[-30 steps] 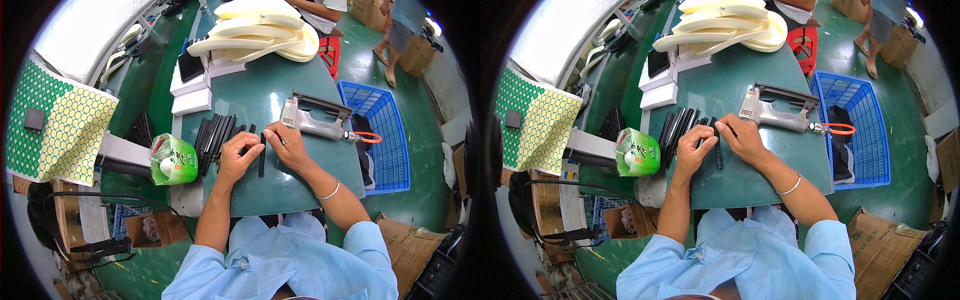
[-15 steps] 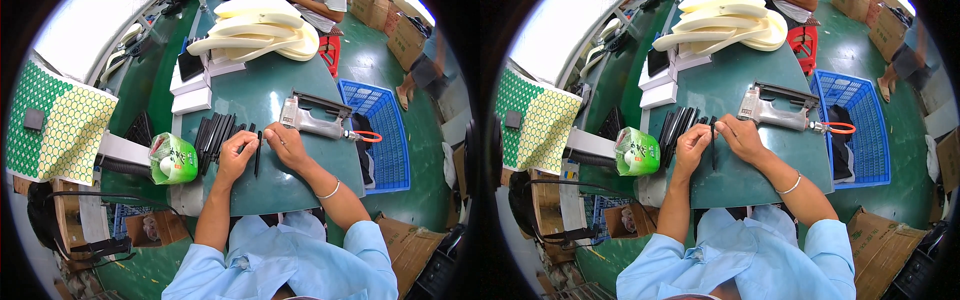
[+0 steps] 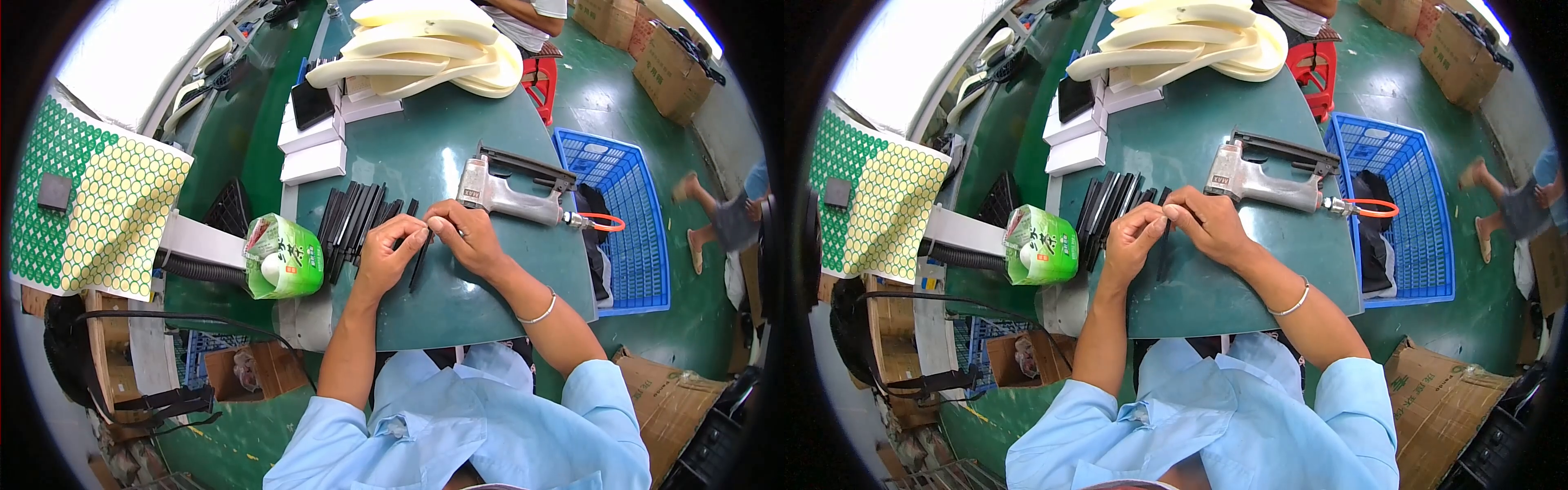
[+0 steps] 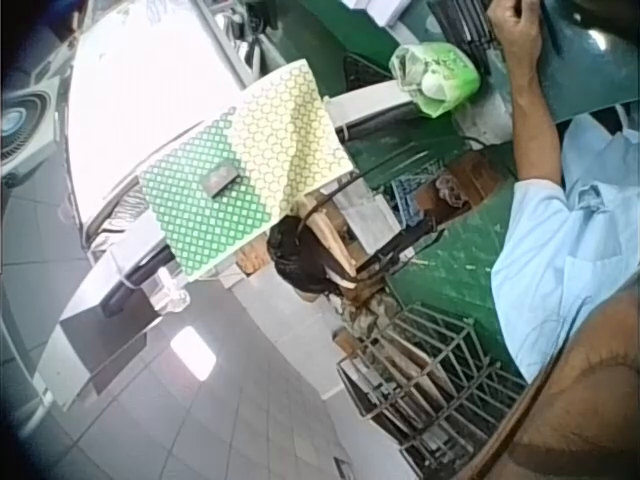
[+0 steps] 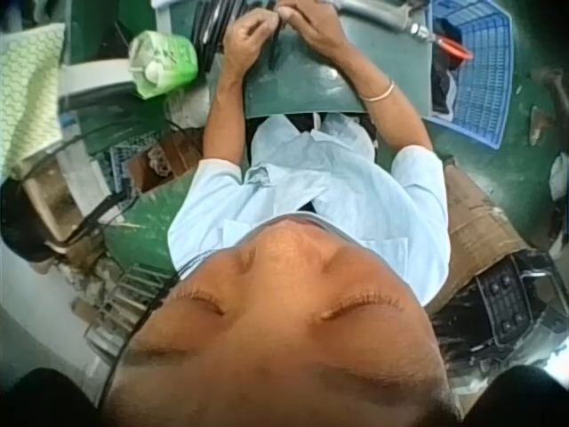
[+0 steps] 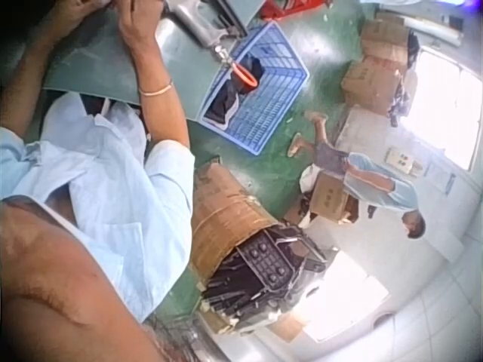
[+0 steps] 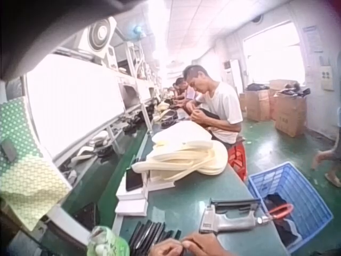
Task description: The recorder uses a pneumatic staple gun to attach components to a bicycle saddle base on a factory production line.
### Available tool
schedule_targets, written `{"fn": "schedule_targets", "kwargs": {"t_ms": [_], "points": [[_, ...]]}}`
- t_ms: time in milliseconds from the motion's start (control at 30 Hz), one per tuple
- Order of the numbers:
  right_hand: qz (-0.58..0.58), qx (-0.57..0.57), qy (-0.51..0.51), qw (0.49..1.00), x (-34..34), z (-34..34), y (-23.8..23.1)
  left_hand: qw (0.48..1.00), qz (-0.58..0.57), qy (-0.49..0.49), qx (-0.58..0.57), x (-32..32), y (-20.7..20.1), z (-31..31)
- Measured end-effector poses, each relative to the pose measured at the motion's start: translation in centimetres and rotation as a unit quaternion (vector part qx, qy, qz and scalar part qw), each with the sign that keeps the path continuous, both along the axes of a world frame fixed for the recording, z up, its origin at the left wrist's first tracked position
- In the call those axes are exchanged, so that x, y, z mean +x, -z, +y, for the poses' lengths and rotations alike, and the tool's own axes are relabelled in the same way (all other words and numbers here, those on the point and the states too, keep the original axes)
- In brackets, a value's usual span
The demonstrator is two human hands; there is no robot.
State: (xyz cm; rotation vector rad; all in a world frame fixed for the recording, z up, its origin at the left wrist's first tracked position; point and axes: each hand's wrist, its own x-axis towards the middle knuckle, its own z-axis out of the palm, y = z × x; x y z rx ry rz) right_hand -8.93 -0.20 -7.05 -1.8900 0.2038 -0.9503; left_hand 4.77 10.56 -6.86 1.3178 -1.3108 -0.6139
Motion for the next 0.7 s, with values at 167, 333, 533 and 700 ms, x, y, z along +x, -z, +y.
{"fn": "schedule_targets", "kwargs": {"t_ms": [167, 333, 533, 700], "points": [[0.001, 0.02, 0.025, 1.0, 0.11, -0.06, 0.73, 1.0, 0.019, -0.006, 0.004, 0.09, 0.64, -0.1], [-0.04, 0.117, 0.081, 0.989, 0.1, -0.26, 0.83, 0.998, 0.063, 0.005, 0.019, -0.02, 0.34, -0.12], [-0.079, 0.158, 0.123, 0.977, 0.11, -0.35, 0.7, 0.993, 0.1, 0.008, 0.061, -0.09, 0.35, 0.11], [-0.096, 0.156, 0.134, 0.974, 0.08, -0.56, 0.81, 0.997, 0.043, -0.018, 0.064, -0.5, -0.1, -0.04]]}}
